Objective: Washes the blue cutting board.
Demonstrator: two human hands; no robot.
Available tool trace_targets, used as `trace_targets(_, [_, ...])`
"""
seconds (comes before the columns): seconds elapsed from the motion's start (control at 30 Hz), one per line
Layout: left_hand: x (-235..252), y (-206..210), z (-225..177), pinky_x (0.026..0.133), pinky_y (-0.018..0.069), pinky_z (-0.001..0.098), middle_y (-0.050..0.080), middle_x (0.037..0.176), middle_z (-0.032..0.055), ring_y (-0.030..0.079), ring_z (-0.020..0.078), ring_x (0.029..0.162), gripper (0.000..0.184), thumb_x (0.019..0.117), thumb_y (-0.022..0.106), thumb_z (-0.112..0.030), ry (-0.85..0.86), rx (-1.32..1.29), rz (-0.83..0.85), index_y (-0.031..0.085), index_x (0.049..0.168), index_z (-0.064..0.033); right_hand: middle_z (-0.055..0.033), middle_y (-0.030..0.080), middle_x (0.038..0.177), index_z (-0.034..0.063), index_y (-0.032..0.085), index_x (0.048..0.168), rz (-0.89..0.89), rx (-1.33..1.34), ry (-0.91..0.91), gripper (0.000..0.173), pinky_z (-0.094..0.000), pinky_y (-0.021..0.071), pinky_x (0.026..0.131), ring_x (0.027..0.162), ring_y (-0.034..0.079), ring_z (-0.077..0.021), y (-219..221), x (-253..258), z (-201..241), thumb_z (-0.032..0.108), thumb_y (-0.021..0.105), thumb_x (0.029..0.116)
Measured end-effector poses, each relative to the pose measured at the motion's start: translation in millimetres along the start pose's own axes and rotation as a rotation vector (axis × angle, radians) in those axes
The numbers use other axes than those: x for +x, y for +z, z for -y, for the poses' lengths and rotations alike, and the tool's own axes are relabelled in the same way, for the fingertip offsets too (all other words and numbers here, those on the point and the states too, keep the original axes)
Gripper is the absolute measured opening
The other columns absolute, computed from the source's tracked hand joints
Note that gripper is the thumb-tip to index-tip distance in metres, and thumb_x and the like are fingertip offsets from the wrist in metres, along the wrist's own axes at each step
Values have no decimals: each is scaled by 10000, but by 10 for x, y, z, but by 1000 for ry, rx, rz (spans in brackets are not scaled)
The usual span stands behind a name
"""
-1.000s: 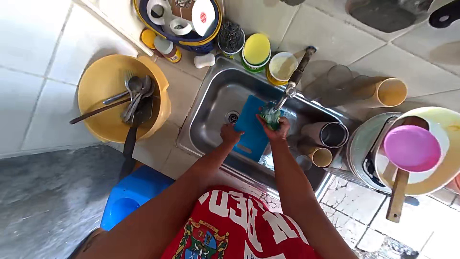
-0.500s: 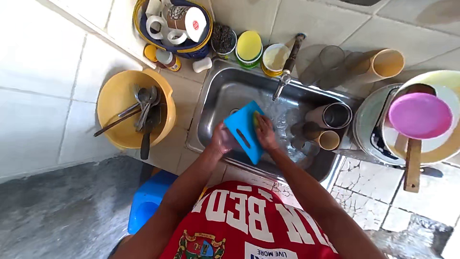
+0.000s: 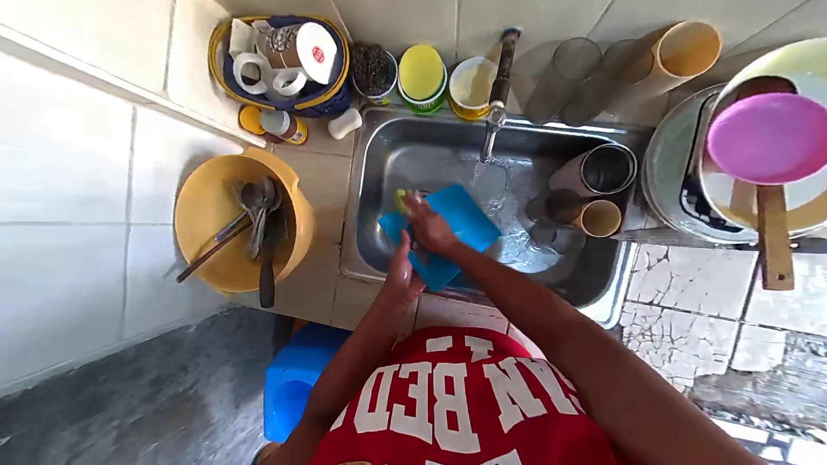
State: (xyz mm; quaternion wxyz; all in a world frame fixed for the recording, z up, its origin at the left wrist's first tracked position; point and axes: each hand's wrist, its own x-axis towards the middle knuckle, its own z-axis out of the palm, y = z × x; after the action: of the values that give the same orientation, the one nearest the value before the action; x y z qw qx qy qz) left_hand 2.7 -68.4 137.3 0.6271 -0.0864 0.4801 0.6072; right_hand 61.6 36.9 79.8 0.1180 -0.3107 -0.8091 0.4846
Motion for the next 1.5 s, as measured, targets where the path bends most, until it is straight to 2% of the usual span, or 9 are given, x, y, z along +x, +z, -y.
trace_targets(0.2, [95, -16, -3, 828, 605, 430, 700, 1115, 118, 706, 231, 964, 544, 1094, 315, -516, 46, -74, -194, 553, 1323, -83, -244, 356, 1627, -45, 387, 1548, -54, -170, 301, 494, -519, 293, 1252, 1531, 317, -398, -395, -101, -1016, 90, 412, 1073])
trace_targets(0.33, [241, -36, -22, 690, 590, 350, 703, 984, 93, 675, 180, 767, 539, 1091, 310, -524, 92, -50, -282, 596, 1241, -93, -317, 379, 1583, -80, 359, 1543, -75, -173, 318, 570, -597, 518, 1033, 1315, 567, -480, -182, -920, -663, 102, 524, 1028])
trace_targets(0.57, [141, 178, 13, 942, 567, 446, 677, 1235, 87, 664, 219, 1122, 516, 1098, 300, -506, 49, 23, -153, 522, 1407, -156, -271, 447, 1559, -95, 340, 1538, -188, -4, 24, 614, -504, 437, 1163, 1456, 443, -415, -16, -403, -25, 187, 543, 1032])
trace_targets(0.7, [164, 77, -82, 865, 605, 438, 691, 1193, 135, 704, 244, 1028, 627, 1091, 232, -554, -33, 32, -77, 503, 1410, -89, -218, 348, 1641, 2, 360, 1579, -113, -87, 79, 532, -506, 201, 1286, 1552, 267, -391, -282, 244, -930, 209, 401, 1091])
trace_targets(0.8, [215, 20, -50, 834, 611, 443, 700, 1150, 137, 713, 249, 990, 646, 1080, 221, -584, -38, -19, -106, 509, 1393, -99, -235, 283, 1664, -9, 329, 1589, -113, -136, 256, 536, -492, 189, 1295, 1571, 197, -403, -405, 11, -1303, 169, 370, 1086])
trace_targets(1.0, [287, 48, 160, 644, 602, 323, 717, 966, 71, 690, 154, 731, 529, 1097, 245, -526, 42, 2, -175, 548, 1294, -140, -320, 299, 1624, -128, 388, 1512, -187, -176, 260, 535, -545, 253, 1265, 1550, 224, -458, 14, -1128, -558, 126, 442, 1044])
trace_targets(1.17, [182, 175, 91, 1027, 532, 447, 635, 1357, 37, 611, 193, 1245, 664, 1041, 228, -660, 37, 124, -98, 477, 1476, -225, -217, 378, 1625, 0, 473, 1521, -138, -18, 2, 506, -512, 260, 1263, 1538, 296, -401, 41, -631, -47, 205, 467, 1058])
trace_targets(1.33, [188, 132, -46, 935, 579, 432, 655, 1294, 81, 669, 217, 1129, 607, 1075, 267, -588, 30, 165, -44, 455, 1457, -155, -235, 283, 1664, -46, 314, 1582, -190, -111, 145, 550, -484, 164, 1301, 1572, 203, -395, -229, 54, -917, 228, 314, 1105])
trace_targets(1.5, [275, 83, -57, 898, 593, 441, 671, 1265, 77, 687, 219, 1088, 632, 1048, 301, -641, 87, 56, -93, 435, 1472, -192, -273, 284, 1651, -82, 329, 1561, -322, -95, 368, 557, -510, 209, 1288, 1566, 211, -411, -59, -750, -1207, 202, 385, 1085])
